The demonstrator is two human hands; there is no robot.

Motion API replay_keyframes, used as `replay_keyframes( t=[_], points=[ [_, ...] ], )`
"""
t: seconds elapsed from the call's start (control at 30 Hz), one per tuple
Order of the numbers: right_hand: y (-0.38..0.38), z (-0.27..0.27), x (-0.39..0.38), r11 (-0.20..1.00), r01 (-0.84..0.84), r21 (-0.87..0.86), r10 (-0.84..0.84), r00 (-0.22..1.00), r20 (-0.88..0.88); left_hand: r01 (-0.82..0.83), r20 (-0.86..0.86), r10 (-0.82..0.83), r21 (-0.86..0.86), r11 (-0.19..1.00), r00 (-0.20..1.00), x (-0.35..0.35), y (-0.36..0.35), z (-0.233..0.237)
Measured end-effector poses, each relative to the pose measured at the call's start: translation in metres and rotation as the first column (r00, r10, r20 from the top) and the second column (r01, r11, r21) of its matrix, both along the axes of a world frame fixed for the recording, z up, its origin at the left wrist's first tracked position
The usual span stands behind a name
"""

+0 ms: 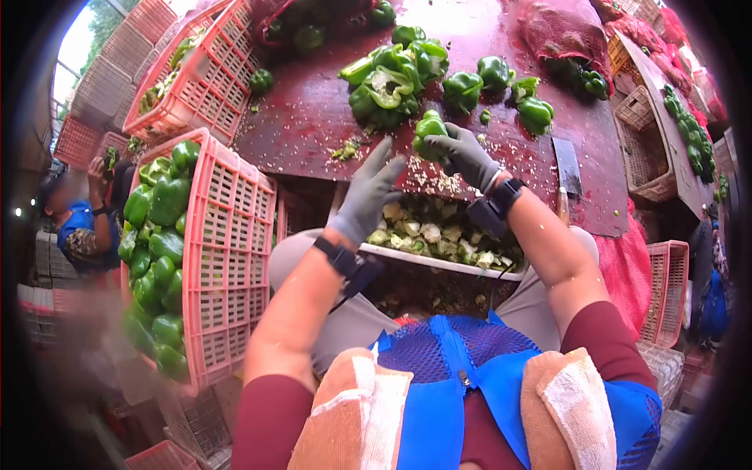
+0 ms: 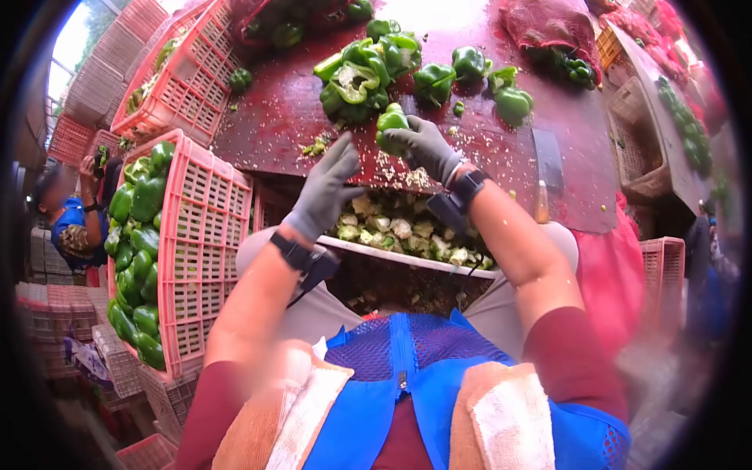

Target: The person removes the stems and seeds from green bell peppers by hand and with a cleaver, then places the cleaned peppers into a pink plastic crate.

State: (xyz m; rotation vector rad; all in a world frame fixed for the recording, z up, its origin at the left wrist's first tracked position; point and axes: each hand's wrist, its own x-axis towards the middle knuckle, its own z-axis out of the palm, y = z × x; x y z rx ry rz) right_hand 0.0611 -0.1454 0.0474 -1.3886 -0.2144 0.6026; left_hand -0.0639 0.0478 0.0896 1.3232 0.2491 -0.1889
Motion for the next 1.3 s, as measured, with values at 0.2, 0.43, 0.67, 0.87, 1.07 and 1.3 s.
replay_keyframes(
  t=[0.2, 0.43, 0.67, 0.87, 1.07, 1.3],
  points=[
    [-0.011, 0.040, -0.072, 0.976, -0.136, 0.172, 0.174, 0.958, -0.228, 0.040, 0.183, -0.008, -0.171, 0.985, 0.983, 0.024, -0.033, -0.018],
    [-0.014, 0.039, -0.109, 0.912, -0.136, 0.386, 0.241, 0.941, -0.236, -0.114, 0.084, 0.146, -0.306, 0.945, 0.986, -0.004, -0.036, -0.009],
    [0.023, 0.064, -0.140, 0.983, -0.033, 0.180, 0.012, 0.993, 0.114, -0.047, 0.183, 0.095, -0.251, 0.967, 0.978, -0.024, -0.026, 0.029],
    [0.037, 0.080, -0.118, 0.956, 0.107, 0.273, -0.126, 0.991, 0.055, -0.238, 0.443, 0.261, -0.108, 0.965, 0.857, -0.011, 0.087, 0.121],
    [-0.020, 0.018, -0.063, 0.713, 0.193, -0.674, 0.442, 0.623, 0.645, -0.541, 0.537, -0.098, 0.793, -0.279, 0.838, -0.004, 0.386, 0.147],
    [0.017, 0.016, 0.018, 0.726, 0.449, -0.521, 0.250, 0.534, 0.808, 0.154, -0.166, 0.095, 0.980, 0.123, 0.981, -0.022, 0.484, 0.112]
  ],
)
